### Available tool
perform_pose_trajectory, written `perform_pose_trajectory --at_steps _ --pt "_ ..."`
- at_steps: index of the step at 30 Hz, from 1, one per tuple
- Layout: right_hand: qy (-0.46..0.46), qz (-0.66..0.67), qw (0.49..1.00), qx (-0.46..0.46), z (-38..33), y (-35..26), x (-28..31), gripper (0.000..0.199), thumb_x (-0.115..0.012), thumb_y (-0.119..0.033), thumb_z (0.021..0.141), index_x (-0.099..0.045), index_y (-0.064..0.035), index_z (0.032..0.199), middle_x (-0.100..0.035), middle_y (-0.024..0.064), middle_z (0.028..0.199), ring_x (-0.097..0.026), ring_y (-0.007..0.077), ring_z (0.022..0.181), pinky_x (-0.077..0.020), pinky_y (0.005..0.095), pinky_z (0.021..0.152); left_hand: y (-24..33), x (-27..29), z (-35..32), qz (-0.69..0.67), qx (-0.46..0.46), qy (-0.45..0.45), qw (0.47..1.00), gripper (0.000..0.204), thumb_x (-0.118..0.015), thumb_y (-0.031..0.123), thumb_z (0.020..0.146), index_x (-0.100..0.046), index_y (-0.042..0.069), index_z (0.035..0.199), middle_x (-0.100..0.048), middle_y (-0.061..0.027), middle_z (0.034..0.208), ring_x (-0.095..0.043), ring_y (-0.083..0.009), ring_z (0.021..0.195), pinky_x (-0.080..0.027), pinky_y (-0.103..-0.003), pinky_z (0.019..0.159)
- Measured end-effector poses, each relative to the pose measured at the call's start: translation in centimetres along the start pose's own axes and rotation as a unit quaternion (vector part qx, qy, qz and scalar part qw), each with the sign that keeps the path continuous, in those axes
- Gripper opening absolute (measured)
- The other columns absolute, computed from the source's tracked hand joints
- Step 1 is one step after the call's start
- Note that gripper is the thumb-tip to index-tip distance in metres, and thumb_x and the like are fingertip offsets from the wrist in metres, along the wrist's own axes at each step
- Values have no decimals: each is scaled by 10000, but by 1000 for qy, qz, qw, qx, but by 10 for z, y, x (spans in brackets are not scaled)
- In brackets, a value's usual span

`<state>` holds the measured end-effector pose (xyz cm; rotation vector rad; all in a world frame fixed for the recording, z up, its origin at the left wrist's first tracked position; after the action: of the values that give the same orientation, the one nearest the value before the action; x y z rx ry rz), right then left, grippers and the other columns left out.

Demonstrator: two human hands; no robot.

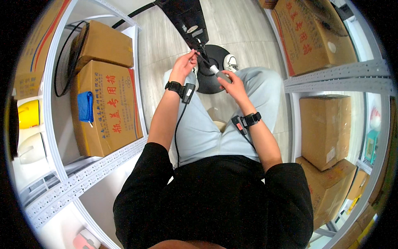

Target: The person sits on the floor and uses a screwdriver to tighten screws on the neck and base of a standing fan. They repeatedly adjust the fan's position and reposition their hands to access different screws.

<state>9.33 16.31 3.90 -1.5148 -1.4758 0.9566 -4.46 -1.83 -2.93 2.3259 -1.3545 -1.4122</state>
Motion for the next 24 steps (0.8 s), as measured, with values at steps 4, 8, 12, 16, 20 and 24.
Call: perform_pose_trajectory --at_steps 4,8,12,16,20,24 --pt "12 -52 998 27 0 -3 0 362 -699 -216 820 -597 -92 1144 -644 29 788 -612 81 642 -435 214 531 0 2 0 27 0 8 1000 175 -580 101 920 -583 -69 877 -529 -45 709 -441 -85 577 -328 -200 468" --pt "43 -121 989 74 -1 -3 1 372 -704 -220 813 -585 -95 1142 -649 47 791 -627 99 657 -464 227 552 3 -1 0 81 -18 33 996 179 -610 98 900 -594 -75 860 -502 -25 676 -448 -77 566 -329 -199 451" --pt "37 -104 992 54 6 9 -6 386 -709 -216 810 -568 -95 1149 -653 57 795 -634 107 660 -481 245 546 1 2 5 74 -25 25 997 94 -626 43 862 -602 -42 832 -597 -87 758 -457 -82 570 -353 -202 461" --pt "32 -44 998 31 14 21 -13 396 -712 -213 812 -559 -91 1156 -650 66 817 -636 114 655 -496 259 541 2 1 8 71 -37 31 996 89 -627 37 857 -603 -46 837 -609 -101 766 -455 -83 563 -353 -206 457" --pt "24 -11 999 26 22 29 -19 392 -702 -207 828 -555 -72 1165 -630 63 858 -637 121 677 -510 257 547 4 0 6 51 -44 42 997 83 -625 31 855 -602 -49 849 -621 -116 785 -451 -84 553 -349 -207 454" --pt "11 64 998 16 24 25 -32 399 -676 -229 858 -546 -36 1182 -615 50 881 -641 123 757 -522 252 564 2 0 8 35 -37 30 998 71 -616 19 854 -601 -49 869 -626 -125 801 -447 -86 546 -347 -206 456"
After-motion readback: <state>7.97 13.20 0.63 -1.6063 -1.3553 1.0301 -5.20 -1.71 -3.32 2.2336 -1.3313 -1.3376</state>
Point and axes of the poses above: each hand's wrist, its own z-axis towards the middle knuckle, its own x-axis out of the back of the hand, y = z × x, the point moved 8 cm from there along z, towards the middle knuckle
